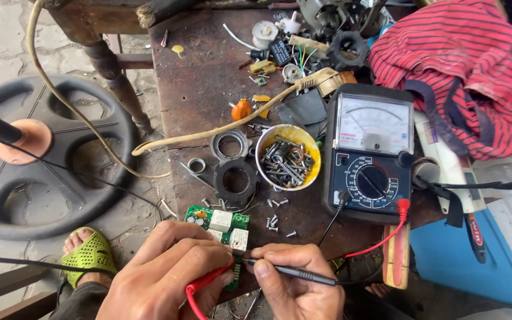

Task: Testing a circuit board using a multimeter to diagnose electrical issues.

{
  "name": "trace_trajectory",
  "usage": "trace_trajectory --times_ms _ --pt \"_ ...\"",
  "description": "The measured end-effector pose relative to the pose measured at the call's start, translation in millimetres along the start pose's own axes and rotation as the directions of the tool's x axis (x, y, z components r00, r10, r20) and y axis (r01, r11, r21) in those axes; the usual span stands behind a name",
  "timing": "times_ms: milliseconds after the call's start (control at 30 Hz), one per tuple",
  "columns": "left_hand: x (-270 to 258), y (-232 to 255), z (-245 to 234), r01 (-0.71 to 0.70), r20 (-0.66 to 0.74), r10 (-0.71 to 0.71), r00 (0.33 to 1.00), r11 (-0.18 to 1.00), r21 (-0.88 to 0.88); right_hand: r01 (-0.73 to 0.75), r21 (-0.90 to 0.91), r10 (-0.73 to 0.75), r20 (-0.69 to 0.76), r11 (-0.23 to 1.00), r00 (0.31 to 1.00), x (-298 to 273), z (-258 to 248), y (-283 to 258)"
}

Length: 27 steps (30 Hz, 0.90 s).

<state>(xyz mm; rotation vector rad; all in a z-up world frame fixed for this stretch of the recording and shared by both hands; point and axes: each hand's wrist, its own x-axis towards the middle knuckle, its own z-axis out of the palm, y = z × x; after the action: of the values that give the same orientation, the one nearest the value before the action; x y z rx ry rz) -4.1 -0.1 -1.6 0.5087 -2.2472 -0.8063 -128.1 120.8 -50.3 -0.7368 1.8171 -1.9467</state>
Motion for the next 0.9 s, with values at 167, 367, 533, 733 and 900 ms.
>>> trace_trajectory --times_ms 167,367,533,733,900 --pt "1.0 -1.9 0.3 -0.021 -0.003 0.021 1.000 1.000 -0.005 -0.017 -0.014 0.017 -0.002 1.000 1.000 1.5 -1.3 -0.3" --pt "3.7 7.7 -13.4 0.033 0.018 -0.031 0.999 0.994 -0.101 0.052 0.026 -0.050 -0.069 0.998 0.996 4.2 6.5 -18.6" --pt "4.2 23.7 -28.5 0.266 -0.009 -0.271 0.962 0.951 -0.157 -0.049 0.163 0.040 0.058 0.985 0.997 6.4 2.0 -52.9" --pt "0.8 18.1 -23.3 0.273 0.052 -0.280 0.958 0.847 -0.456 -0.205 0.205 0.142 0.284 0.957 0.948 1.7 1.7 -52.5" --pt "8.0 20.3 -28.6 0.354 0.120 -0.346 0.931 0.766 -0.537 -0.256 0.218 0.196 0.262 0.942 0.945 0.1 8.9 -62.2"
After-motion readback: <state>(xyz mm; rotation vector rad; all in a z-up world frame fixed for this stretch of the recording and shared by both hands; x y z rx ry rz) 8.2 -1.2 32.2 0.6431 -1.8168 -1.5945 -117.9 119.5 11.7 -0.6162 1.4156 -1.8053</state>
